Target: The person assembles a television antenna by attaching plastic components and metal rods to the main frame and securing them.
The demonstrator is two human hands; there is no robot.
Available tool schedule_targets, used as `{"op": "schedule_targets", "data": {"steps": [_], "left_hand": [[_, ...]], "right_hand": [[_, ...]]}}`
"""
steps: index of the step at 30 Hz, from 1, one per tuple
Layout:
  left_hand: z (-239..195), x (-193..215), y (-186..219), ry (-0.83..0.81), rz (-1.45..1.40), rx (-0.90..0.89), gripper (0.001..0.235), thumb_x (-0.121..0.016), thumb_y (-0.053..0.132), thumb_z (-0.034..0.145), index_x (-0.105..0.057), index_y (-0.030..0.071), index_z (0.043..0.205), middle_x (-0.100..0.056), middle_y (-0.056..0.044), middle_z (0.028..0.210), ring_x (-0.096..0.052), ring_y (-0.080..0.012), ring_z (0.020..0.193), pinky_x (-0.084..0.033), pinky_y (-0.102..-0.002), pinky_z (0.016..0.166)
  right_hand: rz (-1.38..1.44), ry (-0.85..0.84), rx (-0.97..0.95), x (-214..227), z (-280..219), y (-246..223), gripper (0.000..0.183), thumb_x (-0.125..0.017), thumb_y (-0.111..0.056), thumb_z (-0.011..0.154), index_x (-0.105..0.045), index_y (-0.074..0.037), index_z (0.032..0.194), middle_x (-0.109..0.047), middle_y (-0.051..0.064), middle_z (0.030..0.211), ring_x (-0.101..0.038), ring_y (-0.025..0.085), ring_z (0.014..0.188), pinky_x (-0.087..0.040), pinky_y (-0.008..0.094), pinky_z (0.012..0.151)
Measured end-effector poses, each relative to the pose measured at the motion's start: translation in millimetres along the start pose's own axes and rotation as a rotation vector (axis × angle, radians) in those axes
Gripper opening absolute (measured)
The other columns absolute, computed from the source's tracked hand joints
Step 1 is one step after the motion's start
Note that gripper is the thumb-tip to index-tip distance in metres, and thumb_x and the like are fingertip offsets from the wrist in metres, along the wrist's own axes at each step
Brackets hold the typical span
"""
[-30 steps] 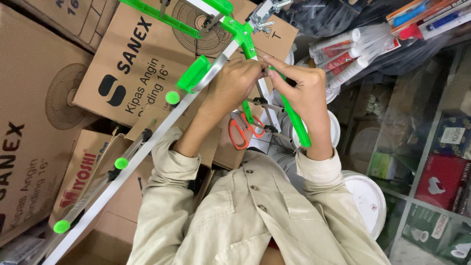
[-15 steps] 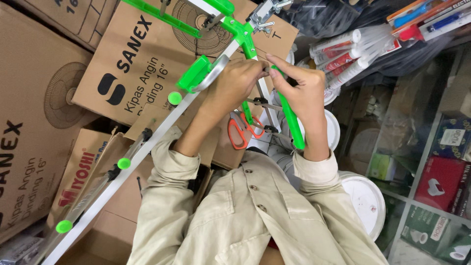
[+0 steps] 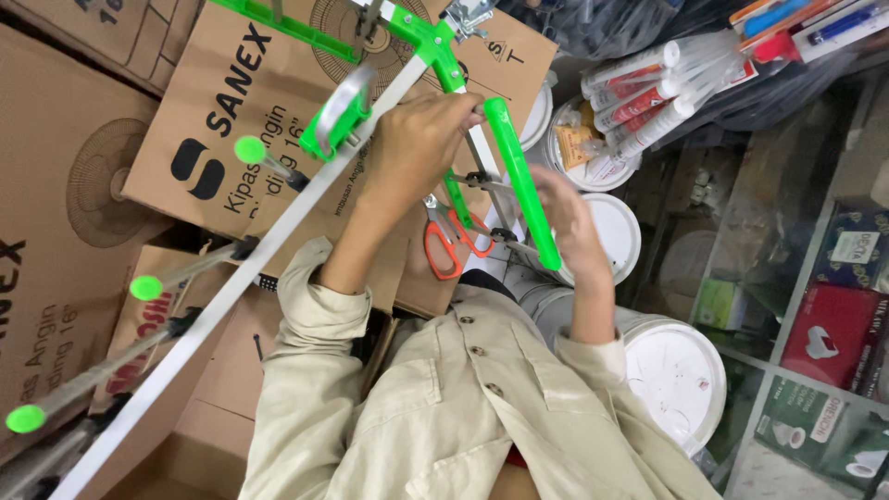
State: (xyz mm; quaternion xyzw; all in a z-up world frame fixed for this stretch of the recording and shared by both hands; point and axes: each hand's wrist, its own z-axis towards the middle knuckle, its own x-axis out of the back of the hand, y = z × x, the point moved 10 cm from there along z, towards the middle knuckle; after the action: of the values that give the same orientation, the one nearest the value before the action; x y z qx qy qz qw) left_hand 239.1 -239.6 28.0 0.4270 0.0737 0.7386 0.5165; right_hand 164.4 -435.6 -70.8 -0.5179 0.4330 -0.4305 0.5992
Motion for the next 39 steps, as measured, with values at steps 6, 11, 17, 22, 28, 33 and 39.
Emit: {"op": "schedule_targets", "data": {"steps": [6,11,17,22,28,33,39], "left_hand": [[2.1,-0.9,-1.2,0.001,-0.021,0.014,0.011,-0.07,0.008,0.098,-0.067,0.007,0.108,-0.073,-0.01,0.093,-0.072,-0.0302,0.086,-0.055,-0.042,0.07],[1.6,-4.1,-5.3,-0.007,-0.033,0.025,0.011,-0.069,0.006,0.097,-0.067,0.006,0.108,-0.075,-0.008,0.094,-0.073,-0.0287,0.086,-0.056,-0.041,0.069],[2.9,-3.3,-10.8,0.018,-0.004,0.036,0.01,-0.07,0.008,0.099,-0.068,0.007,0.108,-0.073,-0.01,0.091,-0.072,-0.0303,0.081,-0.053,-0.042,0.065],[3.9,-8.6,-15.0,-0.002,-0.011,0.062,0.006,-0.067,0.012,0.102,-0.067,0.009,0.107,-0.074,-0.009,0.089,-0.072,-0.0295,0.078,-0.052,-0.042,0.062],[6.0,-9.4,-17.4,-0.008,-0.014,0.08,0.007,-0.066,0.014,0.103,-0.067,0.009,0.108,-0.074,-0.009,0.088,-0.072,-0.0304,0.077,-0.052,-0.043,0.06],[6.8,-12.8,-18.6,-0.034,-0.007,0.092,0.007,-0.065,0.014,0.104,-0.066,0.009,0.108,-0.074,-0.01,0.089,-0.072,-0.0319,0.079,-0.052,-0.044,0.063],[6.4,-14.8,-17.6,-0.024,-0.065,0.086,0.007,-0.062,0.013,0.104,-0.064,0.008,0.11,-0.075,-0.008,0.093,-0.073,-0.0306,0.083,-0.054,-0.043,0.065]], "right_hand": [[-0.195,-0.06,0.027,-13.1,-31.0,2.2,0.114,-0.039,-0.097,0.083,-0.063,0.006,0.125,-0.066,0.009,0.115,-0.061,0.017,0.101,-0.045,0.029,0.079],[-0.352,-0.152,0.071,-28.0,-34.9,-4.8,0.092,-0.033,-0.081,0.1,-0.062,0.007,0.099,-0.065,0.015,0.097,-0.063,0.024,0.091,-0.049,0.034,0.076],[-0.247,-0.041,0.075,-19.6,-37.7,8.8,0.086,-0.012,-0.077,0.104,-0.048,-0.001,0.085,-0.05,0.008,0.082,-0.046,0.02,0.076,-0.037,0.033,0.069],[-0.198,0.029,0.078,-15.8,-36.3,7.6,0.083,-0.015,-0.075,0.105,-0.044,-0.001,0.082,-0.049,0.01,0.075,-0.042,0.02,0.07,-0.035,0.033,0.067],[-0.227,0.111,0.031,-11.7,-35.5,1.1,0.08,-0.016,-0.069,0.108,-0.048,0.0,0.081,-0.057,0.013,0.072,-0.052,0.018,0.067,-0.043,0.033,0.066],[-0.248,0.206,0.023,-2.4,-37.2,8.3,0.077,-0.019,-0.062,0.111,-0.051,0.002,0.081,-0.056,0.013,0.069,-0.051,0.018,0.062,-0.037,0.032,0.06],[-0.186,0.287,0.015,4.7,-40.9,16.8,0.079,-0.019,-0.062,0.11,-0.052,0.001,0.077,-0.057,0.012,0.066,-0.052,0.017,0.057,-0.034,0.029,0.055]]}}
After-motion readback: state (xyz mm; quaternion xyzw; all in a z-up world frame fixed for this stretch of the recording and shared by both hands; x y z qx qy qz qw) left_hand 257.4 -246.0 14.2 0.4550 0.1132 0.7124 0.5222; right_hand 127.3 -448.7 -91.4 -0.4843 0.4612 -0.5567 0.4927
